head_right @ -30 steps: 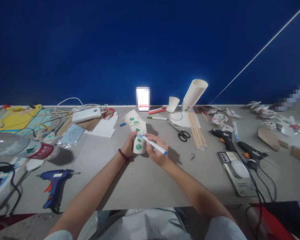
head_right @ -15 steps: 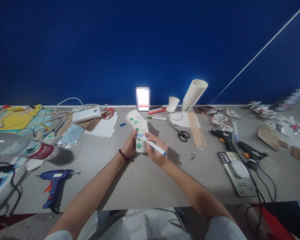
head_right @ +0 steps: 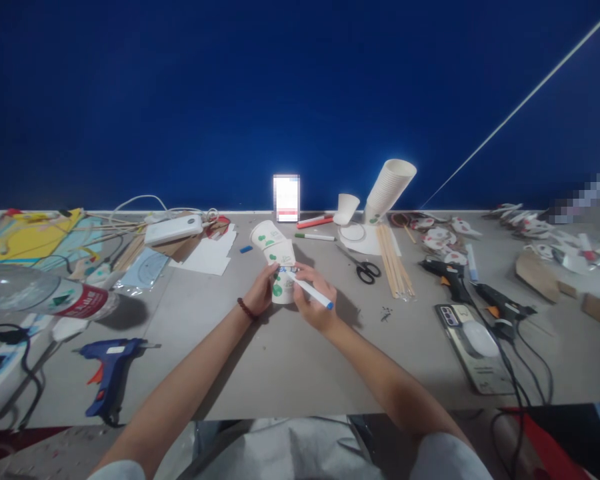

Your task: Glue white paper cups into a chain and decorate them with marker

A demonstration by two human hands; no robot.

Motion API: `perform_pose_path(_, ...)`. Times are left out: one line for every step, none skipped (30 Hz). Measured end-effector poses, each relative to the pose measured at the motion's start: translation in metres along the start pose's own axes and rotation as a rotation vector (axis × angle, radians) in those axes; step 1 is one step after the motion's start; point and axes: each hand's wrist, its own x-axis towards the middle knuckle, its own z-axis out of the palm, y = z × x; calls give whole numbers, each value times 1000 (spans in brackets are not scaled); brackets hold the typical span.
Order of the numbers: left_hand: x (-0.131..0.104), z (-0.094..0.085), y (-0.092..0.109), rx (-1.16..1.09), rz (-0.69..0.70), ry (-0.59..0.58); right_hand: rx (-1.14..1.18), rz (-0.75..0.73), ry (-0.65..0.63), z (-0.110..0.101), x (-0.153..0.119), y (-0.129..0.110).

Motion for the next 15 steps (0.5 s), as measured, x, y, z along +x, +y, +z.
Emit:
perform_pose_path(0,0,0,1,-1,1,2,1,3,0,0,0)
perform_pose_path(0,0,-1,2,-1,2,5,1,7,0,0,0)
perform_pose_path(1,-1,-1,2,-1,4,8,-1,11,0,1,1)
perform_pose_path(1,-1,-1,2,-1,5,9,-3,15,0,1,1)
perform_pose_path(1,-1,-1,0,-2,5,5,-3,17,0,1,1)
perform_pose_path(1,-1,-2,0,-5,5,-2,0,18,0,1,1)
perform_pose_path(1,-1,-2,0,-9,6,-8,3,18,0,1,1)
perform_pose_path(1,-1,-1,3,-14,6,-12,9,18,0,1,2)
perform_pose_path(1,-1,-1,6,-18,5,-15,16,18,0,0,2)
perform_pose_path(1,-1,-1,8,-19,1,-18,22,19,0,0,2)
perform_pose_path(1,-1,-1,9,-17,-4,-18,24,20,1,0,2)
perform_pose_path(0,-1,0,8,-13,-10,-19,27,22,1,0,2)
perform_pose_path(0,0,0,4,-7,-17,-23,29,23,1,0,2)
perform_pose_path(-1,0,1,0,-3,-23,-29,32,23,1,0,2)
perform_pose_path(-1,1,1,-2,0,-26,-35,36,24,1,0,2)
